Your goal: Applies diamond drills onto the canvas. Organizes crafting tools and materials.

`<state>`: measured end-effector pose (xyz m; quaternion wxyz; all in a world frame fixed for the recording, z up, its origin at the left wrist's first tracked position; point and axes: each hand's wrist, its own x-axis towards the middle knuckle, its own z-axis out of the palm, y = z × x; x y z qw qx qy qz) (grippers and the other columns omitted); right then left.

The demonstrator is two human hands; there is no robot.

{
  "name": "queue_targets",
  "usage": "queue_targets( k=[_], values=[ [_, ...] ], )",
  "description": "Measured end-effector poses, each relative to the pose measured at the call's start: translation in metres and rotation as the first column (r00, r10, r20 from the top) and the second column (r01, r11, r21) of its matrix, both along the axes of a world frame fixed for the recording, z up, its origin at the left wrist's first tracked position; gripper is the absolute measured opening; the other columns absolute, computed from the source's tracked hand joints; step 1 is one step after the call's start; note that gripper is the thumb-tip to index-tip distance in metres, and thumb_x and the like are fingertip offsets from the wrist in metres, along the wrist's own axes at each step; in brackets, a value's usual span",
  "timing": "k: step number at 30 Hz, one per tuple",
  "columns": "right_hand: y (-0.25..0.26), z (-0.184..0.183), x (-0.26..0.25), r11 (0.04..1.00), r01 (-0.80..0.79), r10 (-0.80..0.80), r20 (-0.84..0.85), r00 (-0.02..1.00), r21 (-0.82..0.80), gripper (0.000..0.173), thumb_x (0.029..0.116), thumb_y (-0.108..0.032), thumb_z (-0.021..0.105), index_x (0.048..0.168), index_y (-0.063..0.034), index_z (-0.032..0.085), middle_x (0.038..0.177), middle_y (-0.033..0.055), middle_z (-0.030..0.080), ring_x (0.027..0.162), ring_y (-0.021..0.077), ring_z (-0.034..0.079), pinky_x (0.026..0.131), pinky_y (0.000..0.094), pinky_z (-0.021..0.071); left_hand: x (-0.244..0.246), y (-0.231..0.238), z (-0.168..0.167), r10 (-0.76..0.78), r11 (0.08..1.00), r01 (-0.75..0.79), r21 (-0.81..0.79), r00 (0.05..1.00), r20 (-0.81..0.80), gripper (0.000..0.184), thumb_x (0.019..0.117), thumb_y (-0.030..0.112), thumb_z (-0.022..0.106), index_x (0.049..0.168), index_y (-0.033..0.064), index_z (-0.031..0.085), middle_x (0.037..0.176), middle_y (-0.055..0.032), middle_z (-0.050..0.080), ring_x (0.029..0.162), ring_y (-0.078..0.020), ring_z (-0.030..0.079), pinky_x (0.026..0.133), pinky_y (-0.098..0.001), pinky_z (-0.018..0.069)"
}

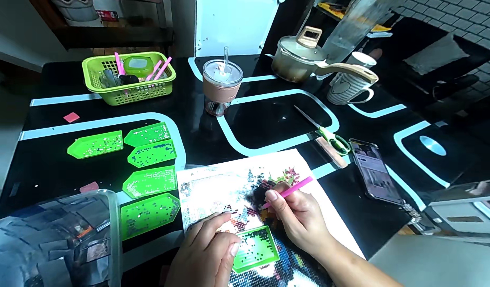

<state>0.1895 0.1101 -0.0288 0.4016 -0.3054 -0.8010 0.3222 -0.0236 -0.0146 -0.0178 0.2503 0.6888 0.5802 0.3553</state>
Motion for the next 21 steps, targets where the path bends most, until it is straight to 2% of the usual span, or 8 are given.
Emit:
queue_targets(
  k=[7, 21],
  values=[
    [-0.0002, 0.0001, 0.0004, 0.998, 0.008, -0.011, -0.055, 0.998, -0.054, 0.029, 0.1101, -0.027, 0.048, 0.091, -0.0116, 0.063, 0.073, -0.0059, 0.061, 0.063, -0.0028, 0.057, 0.059, 0.0126, 0.0486, 0.0, 0.0001, 0.0003, -0.003, 1.0, 0.003, -0.006, 1.0, -0.001, 0.029, 0.1075, 0.023, 0.048, 0.103, 0.0104, 0.074, 0.136, -0.0125, 0.065, 0.131, -0.0236, 0.057, 0.107, -0.035, 0.0466],
    [-0.0004, 0.0001, 0.0001, 0.996, -0.012, 0.007, 0.048, 0.999, 0.094, 0.033, 0.1108, -0.027, 0.046, 0.091, -0.0063, 0.063, 0.073, -0.0011, 0.059, 0.067, -0.0009, 0.058, 0.062, 0.0138, 0.0491, -0.0003, 0.0002, -0.0016, -0.005, 1.0, 0.005, 0.014, 1.0, 0.007, 0.03, 0.1076, 0.024, 0.048, 0.102, 0.0103, 0.074, 0.135, -0.0131, 0.065, 0.13, -0.0232, 0.058, 0.107, -0.0348, 0.0466]
  ],
)
